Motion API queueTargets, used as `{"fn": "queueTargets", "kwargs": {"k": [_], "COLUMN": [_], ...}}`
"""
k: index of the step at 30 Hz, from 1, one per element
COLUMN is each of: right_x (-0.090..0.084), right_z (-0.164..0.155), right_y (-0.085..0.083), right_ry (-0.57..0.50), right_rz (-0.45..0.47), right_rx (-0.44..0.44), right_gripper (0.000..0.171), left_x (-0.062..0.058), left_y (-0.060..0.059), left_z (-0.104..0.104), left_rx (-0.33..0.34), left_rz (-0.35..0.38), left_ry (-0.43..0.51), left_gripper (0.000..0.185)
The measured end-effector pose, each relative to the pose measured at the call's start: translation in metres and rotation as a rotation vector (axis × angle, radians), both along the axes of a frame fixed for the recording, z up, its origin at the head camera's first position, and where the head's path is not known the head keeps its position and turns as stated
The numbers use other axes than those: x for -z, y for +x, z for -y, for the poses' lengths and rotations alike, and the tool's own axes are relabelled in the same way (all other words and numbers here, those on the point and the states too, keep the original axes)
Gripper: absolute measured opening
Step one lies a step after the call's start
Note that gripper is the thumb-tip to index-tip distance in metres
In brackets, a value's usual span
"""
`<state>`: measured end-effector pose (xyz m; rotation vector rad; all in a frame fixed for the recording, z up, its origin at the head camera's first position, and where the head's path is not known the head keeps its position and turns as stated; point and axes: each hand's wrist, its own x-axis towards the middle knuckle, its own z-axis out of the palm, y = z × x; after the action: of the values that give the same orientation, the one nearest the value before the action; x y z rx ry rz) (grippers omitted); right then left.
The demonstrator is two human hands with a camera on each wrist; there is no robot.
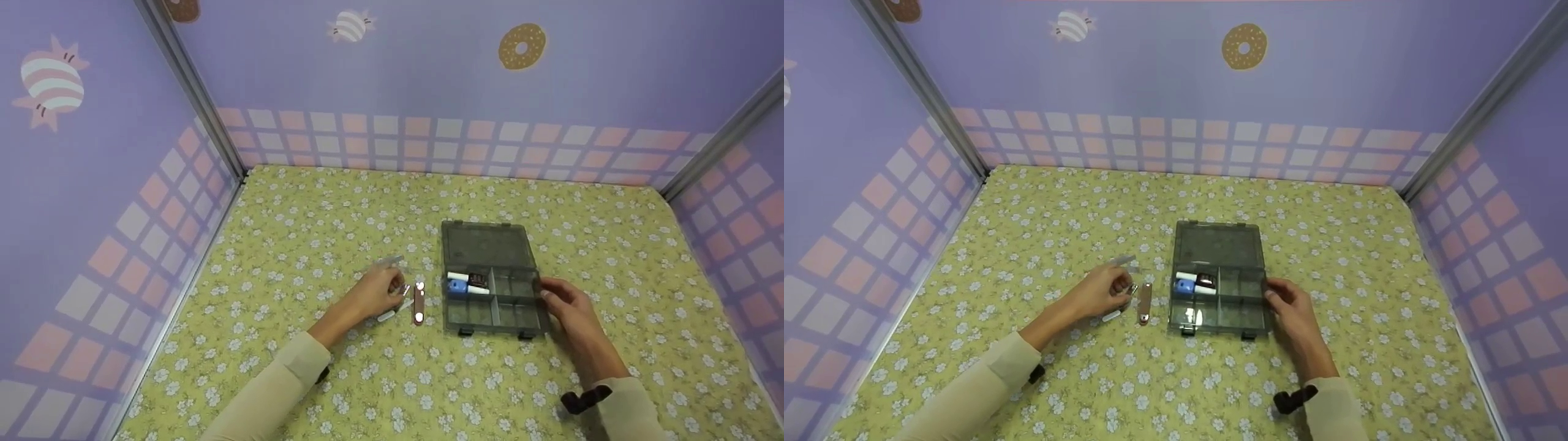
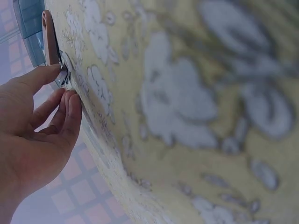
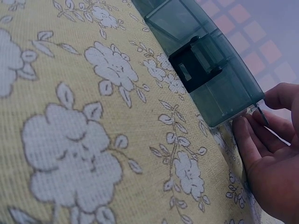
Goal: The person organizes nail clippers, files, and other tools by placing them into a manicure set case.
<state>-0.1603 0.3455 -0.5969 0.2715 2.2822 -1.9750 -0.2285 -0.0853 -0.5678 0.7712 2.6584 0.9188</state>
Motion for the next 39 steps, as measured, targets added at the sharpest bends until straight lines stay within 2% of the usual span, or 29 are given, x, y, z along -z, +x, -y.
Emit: {"fn": "queueTargets", "kwargs": {"k": [11, 22, 32, 39], "right_x": [-0.0018, -0.001, -0.0026, -0.0015], "right_z": [0.0005, 0.0005, 0.0009, 0.002], "right_y": [0.0003, -0.0011, -0.0008, 0.0005], "right_ry": [0.037, -0.047, -0.021, -0.001], "right_rz": [-0.018, -0.019, 0.003, -0.056], "right_rx": [-0.012, 0.01, 0.012, -0.004], "right_gripper": [0.051, 0.049, 0.048, 0.048], "left_x": [0.0005, 0.0017, 0.0064, 0.0018], "left_y": [0.0035, 0.0012, -0.0028, -0.0036], "left_z": [0.0001, 0.0017, 0.0013, 0.0023], "left_rx": [-0.011, -0.034, -0.016, -0.013], "left_rz": [0.038, 0.051, 0.001, -0.009], "left_ry": [0.042, 0.074, 0.05, 0.042], "left_gripper": [0.021, 0.024, 0.022, 0.02]}}
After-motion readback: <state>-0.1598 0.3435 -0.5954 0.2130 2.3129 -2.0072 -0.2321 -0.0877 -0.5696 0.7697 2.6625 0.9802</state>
